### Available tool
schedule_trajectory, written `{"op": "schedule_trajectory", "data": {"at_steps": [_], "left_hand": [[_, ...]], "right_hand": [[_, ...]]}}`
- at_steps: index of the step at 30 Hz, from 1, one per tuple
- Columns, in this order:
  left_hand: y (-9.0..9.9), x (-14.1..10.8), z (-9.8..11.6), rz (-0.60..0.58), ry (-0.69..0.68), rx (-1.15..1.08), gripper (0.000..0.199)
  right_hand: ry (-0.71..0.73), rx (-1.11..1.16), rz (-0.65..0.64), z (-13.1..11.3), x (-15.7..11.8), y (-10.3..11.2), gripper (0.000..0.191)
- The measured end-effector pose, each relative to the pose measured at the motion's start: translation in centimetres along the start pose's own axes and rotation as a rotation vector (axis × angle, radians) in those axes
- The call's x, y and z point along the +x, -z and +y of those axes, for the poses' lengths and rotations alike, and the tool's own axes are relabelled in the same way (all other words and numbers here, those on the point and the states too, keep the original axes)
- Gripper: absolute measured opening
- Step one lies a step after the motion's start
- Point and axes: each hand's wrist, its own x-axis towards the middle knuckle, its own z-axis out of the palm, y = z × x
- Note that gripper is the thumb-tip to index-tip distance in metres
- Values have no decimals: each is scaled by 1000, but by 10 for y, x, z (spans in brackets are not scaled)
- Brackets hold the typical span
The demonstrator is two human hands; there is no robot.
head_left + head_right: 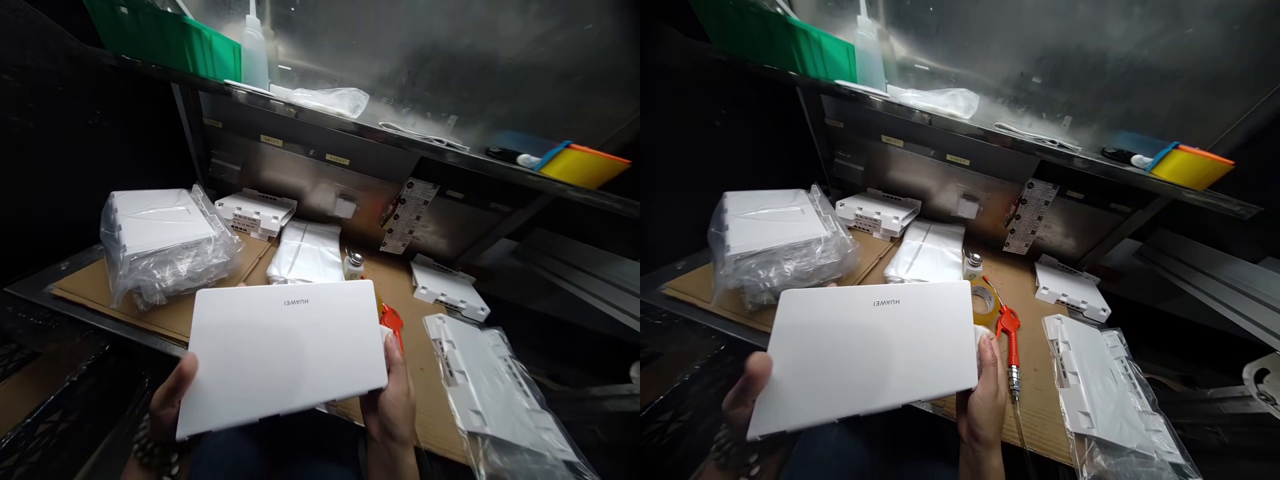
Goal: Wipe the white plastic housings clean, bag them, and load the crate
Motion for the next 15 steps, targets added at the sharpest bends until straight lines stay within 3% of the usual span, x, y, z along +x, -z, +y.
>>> {"op": "schedule_trajectory", "data": {"at_steps": [6,8,11,15], "left_hand": [[-22,13,19,-78,-45,328,42],[-24,15,17,-45,-165,471,37],[-25,13,15,-122,-388,589,34],[-31,9,16,-254,-448,625,21]], "right_hand": [[270,-128,-60,8,10,26,37],[357,-223,-51,8,17,35,37],[452,-313,-7,-3,23,43,32],[480,-246,-15,-23,18,44,24]]}}
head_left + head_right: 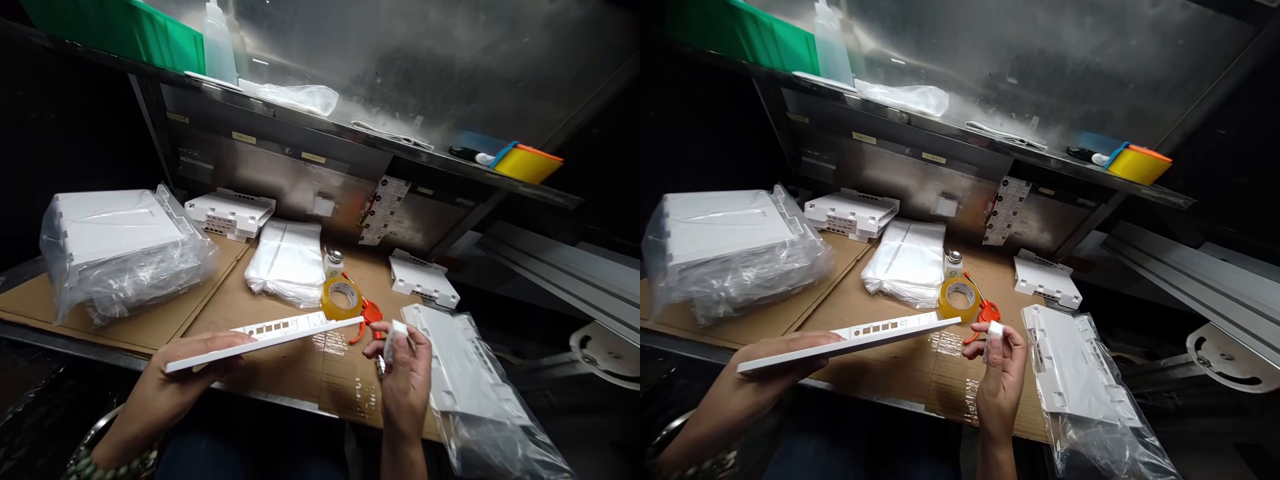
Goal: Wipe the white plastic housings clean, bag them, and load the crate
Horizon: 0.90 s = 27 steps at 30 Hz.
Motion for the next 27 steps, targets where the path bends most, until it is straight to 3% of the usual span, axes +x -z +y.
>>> {"op": "schedule_trajectory", "data": {"at_steps": [7,10,14,15,17,18,20,22,24,27], "left_hand": [[0,6,9,-162,-141,245,16],[7,11,3,-254,-203,254,12],[17,18,-14,-461,-448,393,14],[17,19,-18,-428,-498,413,12],[12,18,-22,-201,-500,265,38],[8,17,-22,-67,-432,86,57],[-2,17,-18,87,-146,-346,80],[-10,19,-11,62,228,-666,73],[-15,24,-4,28,532,-806,58],[-19,30,3,127,693,-849,53]], "right_hand": [[87,41,-80,-18,-10,-13,16],[161,65,-233,-20,-20,-27,16],[99,-40,-414,-18,-33,-44,21],[95,-57,-406,-16,-36,-46,20],[132,-50,-329,-12,-39,-49,17],[166,-32,-284,-9,-40,-50,16],[243,-1,-232,-5,-44,-50,14],[297,12,-252,-1,-47,-51,16],[265,-3,-299,0,-50,-50,16],[160,-67,-354,-2,-49,-47,17]]}}
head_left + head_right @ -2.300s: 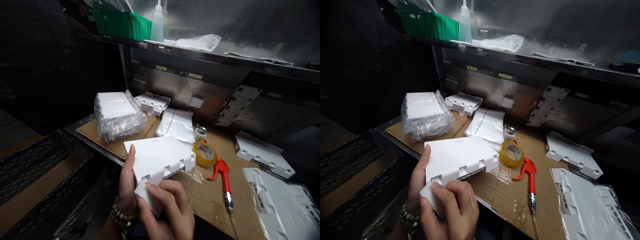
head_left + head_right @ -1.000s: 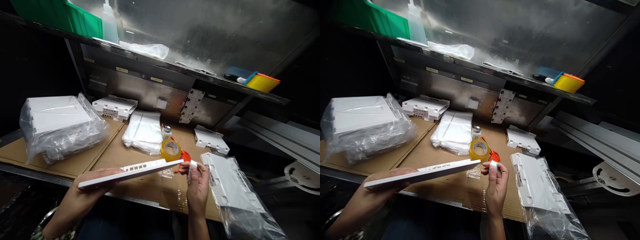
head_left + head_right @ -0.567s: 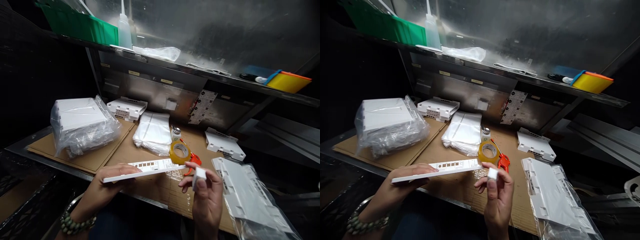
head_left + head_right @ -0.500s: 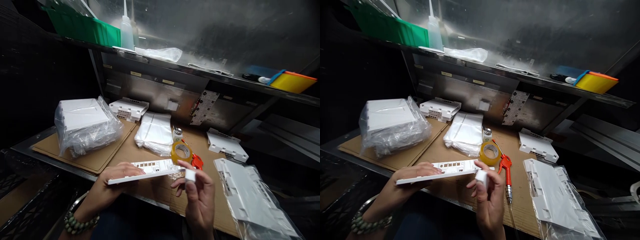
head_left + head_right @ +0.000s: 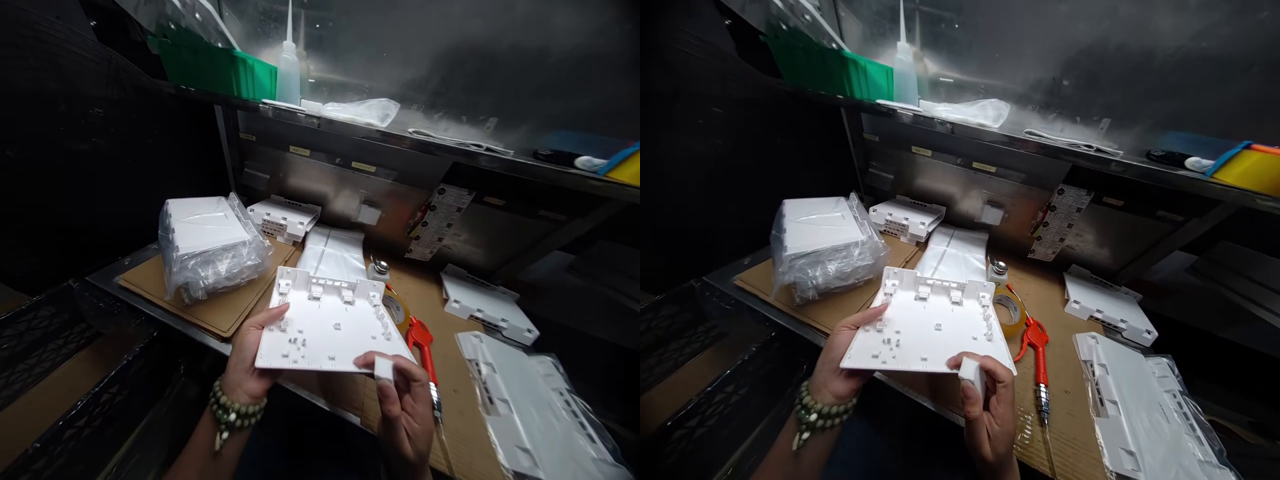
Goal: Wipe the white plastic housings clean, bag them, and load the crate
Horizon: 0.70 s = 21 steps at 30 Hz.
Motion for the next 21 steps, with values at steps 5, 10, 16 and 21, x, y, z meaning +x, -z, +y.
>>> {"op": "schedule_trajectory", "data": {"at_steps": [5,10,16,21], "left_hand": [[-11,-4,-4,-9,-91,-50,54],[-23,-13,-18,-168,-373,-33,73],[-23,-18,-24,-170,-406,-28,75],[-19,-20,-26,-173,-437,-27,74]], "right_hand": [[58,-240,-191,-17,6,7,21],[225,-266,-193,-46,-4,-27,22],[352,-283,-239,-48,-8,-49,22],[357,-275,-221,-49,-8,-49,22]]}}
